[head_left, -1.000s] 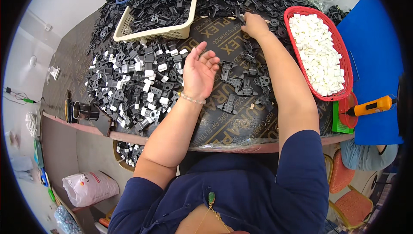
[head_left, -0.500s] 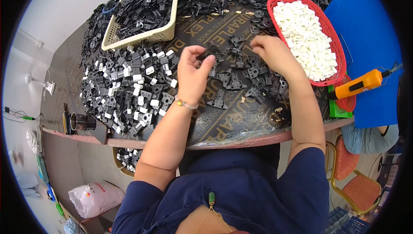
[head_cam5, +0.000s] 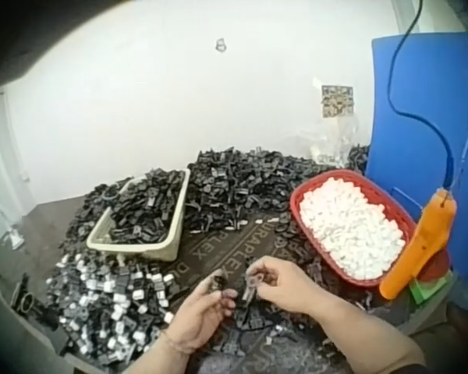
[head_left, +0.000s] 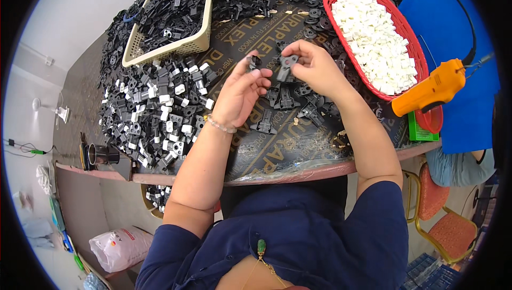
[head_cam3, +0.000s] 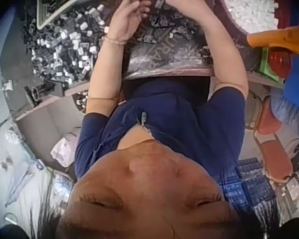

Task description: The person assembles small black and white plastic components by hand at a workbench.

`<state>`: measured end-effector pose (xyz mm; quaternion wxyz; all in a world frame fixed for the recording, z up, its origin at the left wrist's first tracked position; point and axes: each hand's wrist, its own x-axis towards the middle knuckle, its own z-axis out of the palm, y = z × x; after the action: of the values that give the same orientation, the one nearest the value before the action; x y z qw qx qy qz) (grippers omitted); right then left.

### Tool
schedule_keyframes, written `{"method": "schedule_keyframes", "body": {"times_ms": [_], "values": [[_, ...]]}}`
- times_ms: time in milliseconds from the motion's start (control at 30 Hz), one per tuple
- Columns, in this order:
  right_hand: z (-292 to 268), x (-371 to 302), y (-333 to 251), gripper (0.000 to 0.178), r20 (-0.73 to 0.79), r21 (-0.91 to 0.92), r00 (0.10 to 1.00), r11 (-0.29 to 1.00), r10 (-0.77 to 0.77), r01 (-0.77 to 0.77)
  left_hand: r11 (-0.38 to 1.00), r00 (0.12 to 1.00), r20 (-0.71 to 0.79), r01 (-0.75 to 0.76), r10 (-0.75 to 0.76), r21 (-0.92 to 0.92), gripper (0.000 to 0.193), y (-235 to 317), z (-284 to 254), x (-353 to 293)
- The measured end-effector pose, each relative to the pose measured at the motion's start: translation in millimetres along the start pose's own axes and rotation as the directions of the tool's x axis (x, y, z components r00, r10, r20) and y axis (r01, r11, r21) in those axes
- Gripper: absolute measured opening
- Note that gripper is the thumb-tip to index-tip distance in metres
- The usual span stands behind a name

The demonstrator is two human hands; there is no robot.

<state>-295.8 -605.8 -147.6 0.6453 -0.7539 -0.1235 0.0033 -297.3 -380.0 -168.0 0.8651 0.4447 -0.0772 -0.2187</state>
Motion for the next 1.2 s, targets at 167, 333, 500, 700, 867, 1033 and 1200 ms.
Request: {"method": "schedule_keyframes", "body": {"times_ms": [167,333,500,700,867,1033,1200], "values": [[21,-8,-13,0.038,0.045,-0.144,0.999,0.99,0.01,-0.003,0.991,0.994,0.086,0.074,-0.065,-0.108,0.041,-5,-3,-1],[22,-10,-7,0.041,-0.063,0.005,0.994,0.996,-0.092,0.093,0.996,0.999,0.047,0.013,-0.009,-0.088,0.04,-4,3,1],[23,-12,-12,0.038,-0.079,-0.253,0.93,0.909,-0.36,0.331,0.993,0.998,0.032,0.063,-0.06,-0.105,0.04,0,7,-4],[25,-10,-7,0.037,-0.033,-0.314,0.892,0.852,-0.45,0.418,0.98,0.986,0.129,0.123,-0.103,-0.159,0.037,-2,-1,-5],[26,-9,-5,0.035,-0.046,-0.168,0.944,0.934,-0.328,0.316,0.984,0.981,0.157,0.136,-0.118,-0.113,0.035,2,4,-5],[21,-11,-17,0.036,0.049,-0.432,0.866,0.771,-0.497,0.467,0.981,0.989,0.124,0.104,-0.084,-0.163,0.037,0,8,-7],[17,-11,-15,0.033,0.081,-0.612,0.828,0.628,-0.555,0.48,1.0,0.986,0.167,-0.011,0.007,0.025,0.039,-1,26,-12]]}}
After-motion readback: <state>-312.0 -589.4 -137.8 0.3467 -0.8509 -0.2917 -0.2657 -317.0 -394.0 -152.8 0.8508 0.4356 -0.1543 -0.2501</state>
